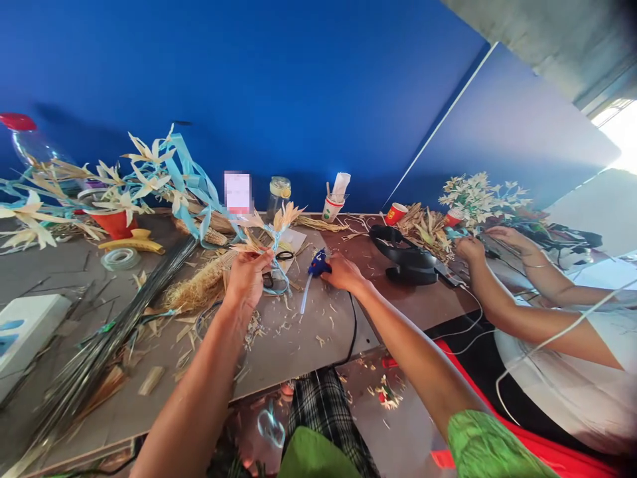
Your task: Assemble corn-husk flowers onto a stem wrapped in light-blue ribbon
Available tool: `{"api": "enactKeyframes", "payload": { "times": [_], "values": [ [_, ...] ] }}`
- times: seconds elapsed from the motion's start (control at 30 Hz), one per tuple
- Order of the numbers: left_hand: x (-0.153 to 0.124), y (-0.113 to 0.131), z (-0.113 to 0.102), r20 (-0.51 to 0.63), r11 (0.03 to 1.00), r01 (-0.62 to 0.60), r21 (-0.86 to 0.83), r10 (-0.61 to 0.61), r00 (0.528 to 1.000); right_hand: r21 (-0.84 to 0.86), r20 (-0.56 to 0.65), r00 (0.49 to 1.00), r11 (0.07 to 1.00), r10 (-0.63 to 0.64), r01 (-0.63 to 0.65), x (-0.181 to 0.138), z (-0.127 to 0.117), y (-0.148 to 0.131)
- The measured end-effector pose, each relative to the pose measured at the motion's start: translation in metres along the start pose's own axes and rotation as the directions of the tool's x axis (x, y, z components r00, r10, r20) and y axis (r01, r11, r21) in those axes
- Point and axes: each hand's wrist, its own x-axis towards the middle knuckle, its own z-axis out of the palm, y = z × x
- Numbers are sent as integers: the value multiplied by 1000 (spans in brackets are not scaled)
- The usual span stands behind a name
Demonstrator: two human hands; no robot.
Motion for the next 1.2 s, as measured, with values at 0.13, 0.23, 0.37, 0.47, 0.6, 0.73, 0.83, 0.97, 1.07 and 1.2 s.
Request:
{"api": "enactKeyframes", "payload": {
  "times": [0.13,0.23,0.37,0.47,0.6,0.73,0.83,0.97,1.07,1.2],
  "values": [
    [1,2,0,-13,999,26,-42,-27,1000,396,-175,984,912,-41,109,-6,-8,18],
    [4,1,-3,-37,997,64,-53,-66,997,875,-142,989,463,-31,140,-17,-19,25],
    [6,0,-6,-71,997,82,-17,-83,994,983,-176,953,5,-245,183,-35,-31,13],
    [6,0,-7,-63,997,72,-12,-73,995,994,-76,931,45,-357,98,-42,-28,-3],
    [8,0,-11,-59,996,90,-11,-90,994,989,-33,890,110,-455,93,-38,-17,-22],
    [10,0,-14,-78,993,118,-17,-119,990,963,-86,862,179,-499,200,-29,-8,-33],
    [11,-2,-15,-96,992,126,-24,-128,987,921,-110,880,284,-463,265,-24,-4,-36],
    [13,-5,-17,-88,991,131,-25,-132,987,850,-176,863,368,-474,376,-21,1,-35],
    [14,-7,-17,-88,991,128,-30,-130,988,804,-206,836,399,-508,441,-21,2,-35],
    [14,-7,-16,-108,993,116,-35,-119,987,785,-215,825,410,-523,464,-22,3,-37]
  ]
}}
